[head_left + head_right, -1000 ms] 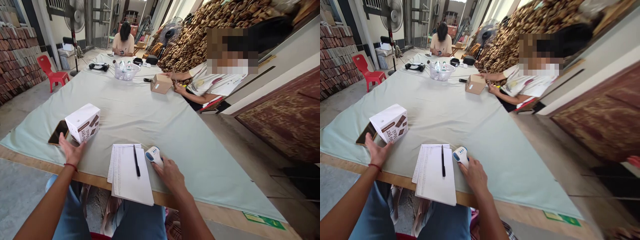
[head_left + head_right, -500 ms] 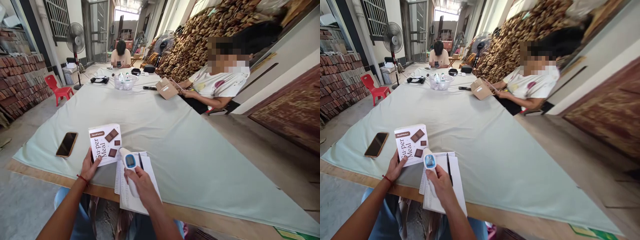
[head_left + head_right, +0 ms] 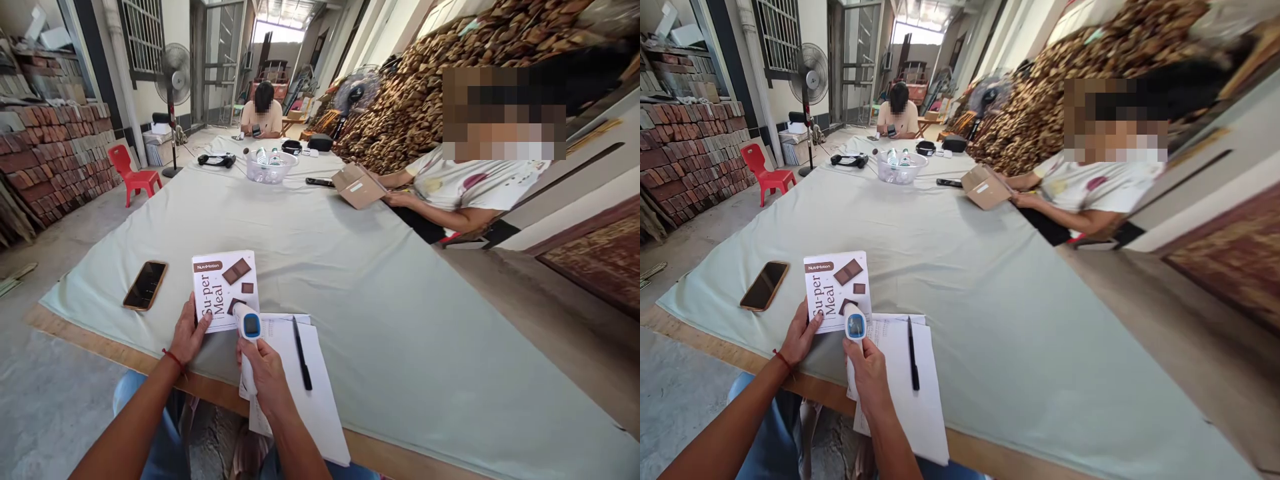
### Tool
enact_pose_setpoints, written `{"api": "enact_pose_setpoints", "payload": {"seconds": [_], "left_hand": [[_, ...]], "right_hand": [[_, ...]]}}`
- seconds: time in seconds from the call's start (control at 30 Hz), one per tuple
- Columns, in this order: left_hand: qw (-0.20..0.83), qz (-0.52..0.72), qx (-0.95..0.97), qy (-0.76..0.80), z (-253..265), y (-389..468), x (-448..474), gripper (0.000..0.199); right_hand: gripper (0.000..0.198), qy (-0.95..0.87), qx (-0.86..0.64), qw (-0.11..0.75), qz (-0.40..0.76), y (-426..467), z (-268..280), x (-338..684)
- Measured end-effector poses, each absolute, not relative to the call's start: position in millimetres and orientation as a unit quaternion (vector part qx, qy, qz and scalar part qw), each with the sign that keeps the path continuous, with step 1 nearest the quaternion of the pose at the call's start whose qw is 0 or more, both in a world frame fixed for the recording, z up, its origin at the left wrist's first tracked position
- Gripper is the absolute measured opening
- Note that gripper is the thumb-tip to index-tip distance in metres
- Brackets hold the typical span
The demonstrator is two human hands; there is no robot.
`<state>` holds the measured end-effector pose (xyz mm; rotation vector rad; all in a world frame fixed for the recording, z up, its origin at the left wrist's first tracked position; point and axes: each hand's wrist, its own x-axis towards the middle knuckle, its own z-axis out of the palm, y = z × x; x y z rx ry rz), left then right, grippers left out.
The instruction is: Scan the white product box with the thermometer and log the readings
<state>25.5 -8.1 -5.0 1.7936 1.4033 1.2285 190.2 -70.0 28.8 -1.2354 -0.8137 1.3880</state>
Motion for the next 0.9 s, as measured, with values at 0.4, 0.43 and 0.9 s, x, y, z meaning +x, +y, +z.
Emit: {"api": "enact_pose_setpoints", "payload": {"seconds": [0.4,0.43,0.9], "left_hand": [[0.274,0.447,0.679,0.514,-1.7,-8.7,25.7,0.052],[0.273,0.446,0.679,0.515,-1.3,-8.8,25.7,0.052],[0.274,0.450,0.677,0.514,0.6,-9.3,26.9,0.058]], "right_hand": [[0.042,-0.348,-0.519,0.534,0.569,-69.5,18.4,193.3],[0.042,-0.348,-0.520,0.534,0.569,-69.4,18.1,193.6],[0.040,-0.355,-0.523,0.540,0.556,-69.2,17.3,192.4]]}}
